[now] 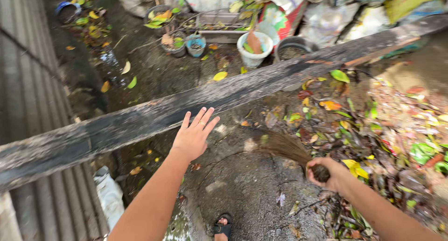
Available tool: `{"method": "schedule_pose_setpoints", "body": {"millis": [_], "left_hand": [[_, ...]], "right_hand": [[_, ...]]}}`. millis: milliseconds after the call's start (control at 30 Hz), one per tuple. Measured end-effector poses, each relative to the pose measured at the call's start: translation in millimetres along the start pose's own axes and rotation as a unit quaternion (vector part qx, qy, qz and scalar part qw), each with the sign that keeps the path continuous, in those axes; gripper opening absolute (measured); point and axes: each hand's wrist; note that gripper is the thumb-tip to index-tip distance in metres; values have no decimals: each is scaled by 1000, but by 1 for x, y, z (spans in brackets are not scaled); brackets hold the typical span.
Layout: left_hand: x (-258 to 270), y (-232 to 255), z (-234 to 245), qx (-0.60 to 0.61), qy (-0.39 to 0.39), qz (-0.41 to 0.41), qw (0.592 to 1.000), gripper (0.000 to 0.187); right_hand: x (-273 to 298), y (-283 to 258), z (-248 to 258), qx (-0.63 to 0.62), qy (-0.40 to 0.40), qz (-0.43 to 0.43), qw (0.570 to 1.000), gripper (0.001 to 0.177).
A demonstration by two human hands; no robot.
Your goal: The person sweeps fallen leaves and debris across the outdoor ground using a handheld broom.
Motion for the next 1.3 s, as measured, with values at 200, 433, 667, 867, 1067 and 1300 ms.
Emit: {"method": "schedule_pose_setpoints", "body": {"millis": [200,433,667,867,1067,1300], "left_hand": [[-42,14,12,54,14,-5,998,96],[-61,22,27,34,-17,-12,999,96],[-93,35,45,25,-65,-43,997,95],[-118,45,41,15,-56,-66,996,93],[-167,59,35,45,-19,-41,998,93],[-207,92,61,40,-5,-62,997,92]], "right_hand": [[101,43,-71,-15,11,-8,1000,16],[63,96,-159,-26,-273,-165,947,16],[-94,84,-134,19,-235,-26,971,15],[-50,-19,48,-89,-70,-37,993,21],[64,-38,38,-148,-65,-37,986,23],[97,2,-84,-136,-273,-160,939,21]]}}
Point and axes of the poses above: each hand's wrist, its own x-axis away from the middle knuckle, its own z-axis out of the back of the hand, y = z × x, and after that the axes turned 13 degrees about -z, right-handed
